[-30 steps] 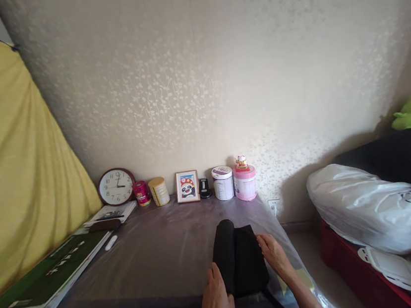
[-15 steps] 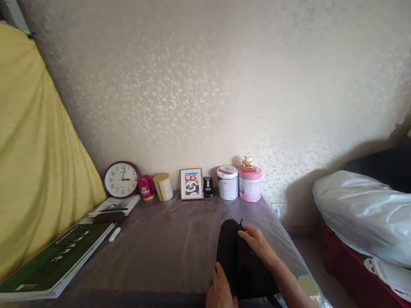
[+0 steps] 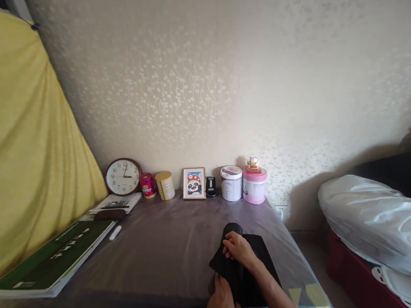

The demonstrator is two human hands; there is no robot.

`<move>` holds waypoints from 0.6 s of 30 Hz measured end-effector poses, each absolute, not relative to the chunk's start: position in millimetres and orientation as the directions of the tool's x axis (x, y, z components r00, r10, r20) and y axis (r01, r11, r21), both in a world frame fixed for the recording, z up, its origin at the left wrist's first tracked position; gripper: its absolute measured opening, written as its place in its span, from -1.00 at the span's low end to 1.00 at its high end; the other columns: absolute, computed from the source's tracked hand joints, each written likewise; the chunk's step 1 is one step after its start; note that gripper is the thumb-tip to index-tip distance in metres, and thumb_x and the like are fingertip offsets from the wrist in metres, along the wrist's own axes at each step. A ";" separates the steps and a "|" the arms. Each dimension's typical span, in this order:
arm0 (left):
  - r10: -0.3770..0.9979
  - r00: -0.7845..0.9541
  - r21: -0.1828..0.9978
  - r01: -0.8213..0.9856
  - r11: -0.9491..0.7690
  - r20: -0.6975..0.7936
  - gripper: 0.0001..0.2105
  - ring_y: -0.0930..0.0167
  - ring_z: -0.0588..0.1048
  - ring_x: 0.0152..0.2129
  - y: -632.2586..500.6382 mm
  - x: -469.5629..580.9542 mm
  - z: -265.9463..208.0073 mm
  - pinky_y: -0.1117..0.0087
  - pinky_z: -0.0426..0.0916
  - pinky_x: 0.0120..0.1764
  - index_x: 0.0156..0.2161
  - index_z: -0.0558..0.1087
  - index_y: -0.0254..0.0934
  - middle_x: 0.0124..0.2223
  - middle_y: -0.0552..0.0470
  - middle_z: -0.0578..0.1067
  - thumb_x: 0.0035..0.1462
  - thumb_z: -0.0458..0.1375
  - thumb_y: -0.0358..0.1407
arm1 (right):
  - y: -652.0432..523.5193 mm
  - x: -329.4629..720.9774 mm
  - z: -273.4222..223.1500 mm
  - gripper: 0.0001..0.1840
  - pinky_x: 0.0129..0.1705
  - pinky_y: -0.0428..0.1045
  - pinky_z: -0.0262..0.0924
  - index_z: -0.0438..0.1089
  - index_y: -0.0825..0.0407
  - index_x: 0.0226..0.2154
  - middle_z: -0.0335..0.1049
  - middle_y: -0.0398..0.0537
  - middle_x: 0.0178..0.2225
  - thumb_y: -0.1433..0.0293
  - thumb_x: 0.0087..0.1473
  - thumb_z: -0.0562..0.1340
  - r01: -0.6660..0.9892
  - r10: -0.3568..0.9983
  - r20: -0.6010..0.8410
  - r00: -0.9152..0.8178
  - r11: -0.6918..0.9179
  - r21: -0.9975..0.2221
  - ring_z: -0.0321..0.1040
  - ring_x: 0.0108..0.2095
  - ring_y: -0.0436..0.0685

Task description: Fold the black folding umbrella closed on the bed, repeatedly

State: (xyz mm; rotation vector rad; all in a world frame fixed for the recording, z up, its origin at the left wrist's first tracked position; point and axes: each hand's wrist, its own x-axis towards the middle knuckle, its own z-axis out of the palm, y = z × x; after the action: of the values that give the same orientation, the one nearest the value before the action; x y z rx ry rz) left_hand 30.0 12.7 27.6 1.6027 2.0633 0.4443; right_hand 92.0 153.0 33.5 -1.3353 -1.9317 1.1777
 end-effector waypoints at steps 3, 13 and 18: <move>0.962 -0.170 0.514 0.818 0.258 -0.212 -0.40 0.19 0.31 0.04 6.8 22.9 23.5 0.32 0.27 -0.03 0.18 -0.01 -0.59 0.20 -0.38 0.11 0.00 -0.02 -0.42 | 147.3 91.8 39.5 -0.83 -0.53 -0.17 0.14 0.29 0.05 -0.34 0.48 -0.18 -0.52 0.43 0.03 0.02 0.557 0.893 -0.004 -0.449 0.276 -0.783 0.37 -0.58 -0.05; 0.995 -0.093 0.519 0.853 0.060 0.038 -0.30 0.18 0.00 0.21 11.4 22.2 22.1 0.15 -0.05 0.21 0.19 0.08 -0.35 0.28 -0.12 -0.01 -0.15 0.08 -0.34 | 126.4 89.8 49.7 -0.77 -0.34 -0.14 0.11 0.38 -0.01 -0.35 0.51 -0.14 -0.42 0.46 0.04 0.03 0.712 0.867 0.076 -0.493 0.452 -0.537 0.43 -0.35 0.02; 0.994 -0.100 0.554 0.825 0.113 -0.054 -0.25 0.19 -0.04 0.22 18.9 25.8 1.6 0.16 0.00 0.18 0.22 -0.04 -0.41 0.29 -0.20 -0.09 -0.14 0.07 -0.36 | 122.5 99.6 48.9 -0.76 -0.31 -0.14 0.14 0.39 -0.05 -0.32 0.50 -0.20 -0.43 0.44 0.07 0.02 0.602 0.794 0.107 -0.598 0.534 -0.595 0.41 -0.35 0.01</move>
State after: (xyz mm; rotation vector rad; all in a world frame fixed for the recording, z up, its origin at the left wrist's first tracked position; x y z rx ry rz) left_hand 25.8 18.9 1.6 1.7653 1.9839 0.5484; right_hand 99.6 122.5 48.9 -1.1486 -2.4098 0.7286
